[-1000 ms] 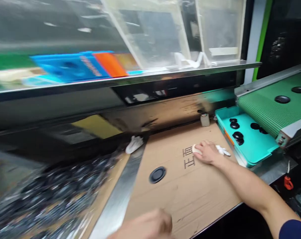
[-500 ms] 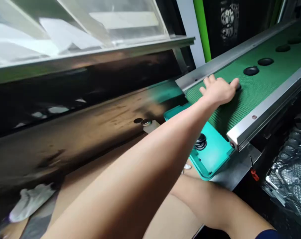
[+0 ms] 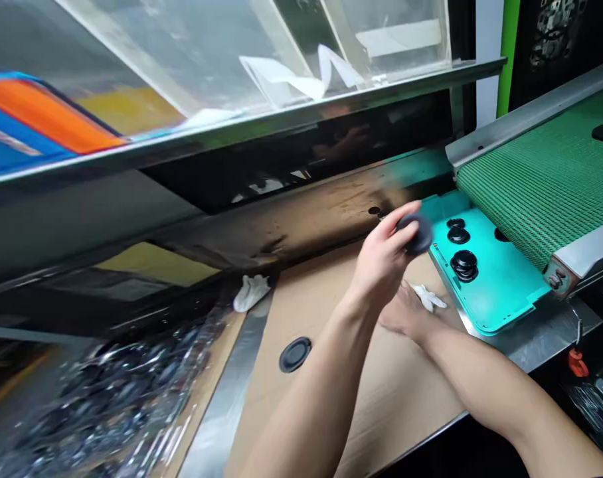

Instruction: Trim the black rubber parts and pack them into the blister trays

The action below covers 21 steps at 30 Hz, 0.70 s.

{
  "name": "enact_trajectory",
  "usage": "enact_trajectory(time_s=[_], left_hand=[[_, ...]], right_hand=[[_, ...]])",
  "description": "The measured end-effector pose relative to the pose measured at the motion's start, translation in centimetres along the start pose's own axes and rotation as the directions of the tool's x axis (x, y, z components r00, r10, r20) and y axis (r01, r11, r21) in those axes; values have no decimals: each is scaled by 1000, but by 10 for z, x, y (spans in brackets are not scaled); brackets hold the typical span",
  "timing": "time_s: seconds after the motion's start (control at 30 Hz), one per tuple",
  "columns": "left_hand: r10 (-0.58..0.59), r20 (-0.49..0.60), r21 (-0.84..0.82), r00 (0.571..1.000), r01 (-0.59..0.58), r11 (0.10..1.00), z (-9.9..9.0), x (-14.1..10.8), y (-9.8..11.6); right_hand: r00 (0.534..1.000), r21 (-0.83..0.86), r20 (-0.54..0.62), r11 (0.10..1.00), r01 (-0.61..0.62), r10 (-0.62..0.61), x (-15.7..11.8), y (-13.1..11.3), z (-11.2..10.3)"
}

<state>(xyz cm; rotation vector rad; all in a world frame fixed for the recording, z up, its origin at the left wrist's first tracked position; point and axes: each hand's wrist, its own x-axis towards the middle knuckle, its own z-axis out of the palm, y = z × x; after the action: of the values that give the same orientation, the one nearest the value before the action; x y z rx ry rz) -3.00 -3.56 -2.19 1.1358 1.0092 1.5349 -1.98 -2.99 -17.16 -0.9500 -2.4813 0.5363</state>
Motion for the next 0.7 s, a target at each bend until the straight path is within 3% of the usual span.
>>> enact_trajectory(time_s=[0.07,0.13,0.17,0.23,0.3,0.43,0.5,0.63,0.7], left_hand=[[-140,-196,-85,971,125,989,-78,-37,-20],[-238,-341,-215,910,171,962,-139,-66,-39],[-283,-406,-288,869,172,942,-160,-76,-47],[-362,-479,-414,800,158,896,-185,-91,-59],[-401,-465,-483,790,154,862,-192,-96,-66],[-370,-355,-485,858,169,858,-185,-92,-74],[-372,-304,-530,877,169,831,-182,-90,-76],[-393,-81,-712,916,223,666,-179,-89,-77],[-394,-63,-750,917,217,625,-179,-89,-78]], right_hand=[[999,-92,-27,995,34,-36,2,-2,-2],[996,-169,-36,983,73,-80,1,-2,-3],[995,-190,-33,978,89,-97,-1,-2,-4],[994,-214,-29,972,100,-108,-4,-1,-5],[994,-200,-36,976,91,-100,-5,-1,-6],[966,-9,-257,999,39,-40,-4,-14,-7],[940,83,-337,994,73,-41,-7,-29,-3],[951,63,-245,976,207,-186,-18,-56,11],[952,20,-208,972,235,-226,-15,-60,15]])
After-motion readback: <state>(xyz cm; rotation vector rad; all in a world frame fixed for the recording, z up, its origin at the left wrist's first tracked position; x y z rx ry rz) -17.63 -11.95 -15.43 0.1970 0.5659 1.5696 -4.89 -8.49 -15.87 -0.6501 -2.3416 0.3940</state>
